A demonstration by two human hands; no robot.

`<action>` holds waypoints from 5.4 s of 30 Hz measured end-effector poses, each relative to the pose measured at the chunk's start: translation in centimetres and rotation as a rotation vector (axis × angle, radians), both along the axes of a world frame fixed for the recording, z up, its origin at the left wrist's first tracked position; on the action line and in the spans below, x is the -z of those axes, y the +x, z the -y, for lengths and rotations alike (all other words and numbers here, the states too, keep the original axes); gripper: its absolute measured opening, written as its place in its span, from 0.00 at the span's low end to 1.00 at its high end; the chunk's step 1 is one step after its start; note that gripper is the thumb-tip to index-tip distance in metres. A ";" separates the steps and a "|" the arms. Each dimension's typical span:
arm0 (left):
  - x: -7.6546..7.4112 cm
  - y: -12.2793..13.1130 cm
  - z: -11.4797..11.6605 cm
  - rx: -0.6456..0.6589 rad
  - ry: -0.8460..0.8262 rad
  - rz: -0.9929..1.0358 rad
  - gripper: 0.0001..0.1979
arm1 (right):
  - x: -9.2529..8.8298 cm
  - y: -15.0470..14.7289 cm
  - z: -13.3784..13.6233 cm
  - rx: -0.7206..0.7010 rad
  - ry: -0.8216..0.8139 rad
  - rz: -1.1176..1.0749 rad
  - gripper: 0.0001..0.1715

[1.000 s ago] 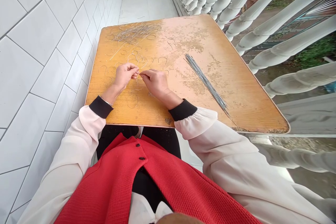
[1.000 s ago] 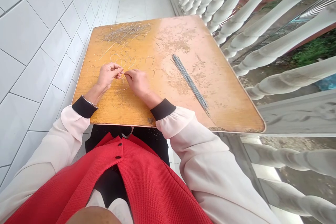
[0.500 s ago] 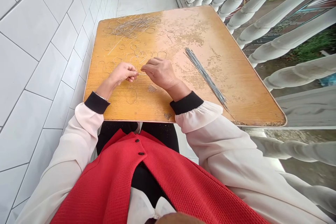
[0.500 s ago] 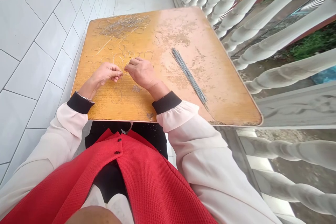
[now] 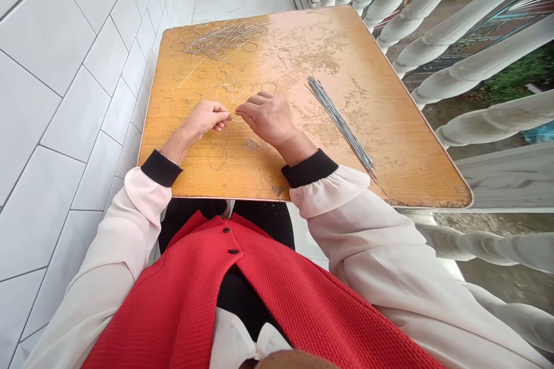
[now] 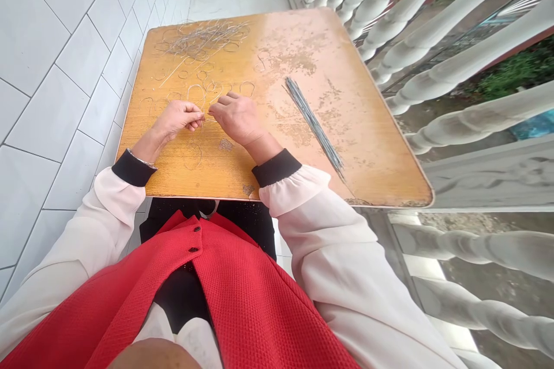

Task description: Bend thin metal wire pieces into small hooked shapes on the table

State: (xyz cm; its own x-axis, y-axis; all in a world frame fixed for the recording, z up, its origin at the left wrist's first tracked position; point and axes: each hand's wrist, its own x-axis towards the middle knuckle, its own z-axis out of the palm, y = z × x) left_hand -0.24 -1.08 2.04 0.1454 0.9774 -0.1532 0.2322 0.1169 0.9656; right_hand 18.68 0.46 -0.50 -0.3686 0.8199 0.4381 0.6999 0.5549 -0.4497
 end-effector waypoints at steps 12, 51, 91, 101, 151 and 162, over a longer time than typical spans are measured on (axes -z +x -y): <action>0.1 1.4 0.3 -0.121 0.083 0.112 0.15 | 2.5 -2.6 0.3 0.259 0.054 0.015 0.15; -0.2 0.9 -0.1 -0.107 0.021 0.074 0.13 | 1.9 -4.0 0.4 0.183 -0.426 -0.693 0.10; 1.2 0.6 0.9 0.236 0.574 -0.562 0.09 | -1.2 -0.7 -0.9 0.124 -0.660 -1.173 0.14; 2.2 1.5 1.4 0.228 0.398 -0.323 0.08 | -1.7 -0.4 -0.6 0.127 -0.787 -1.198 0.12; 0.7 -0.1 -0.4 -0.035 0.722 -0.454 0.05 | -1.2 -1.5 0.7 -0.013 -0.573 -0.535 0.10; 1.6 -1.1 -1.0 0.100 0.880 -0.646 0.16 | -0.6 -0.8 0.5 0.046 -0.274 -0.308 0.06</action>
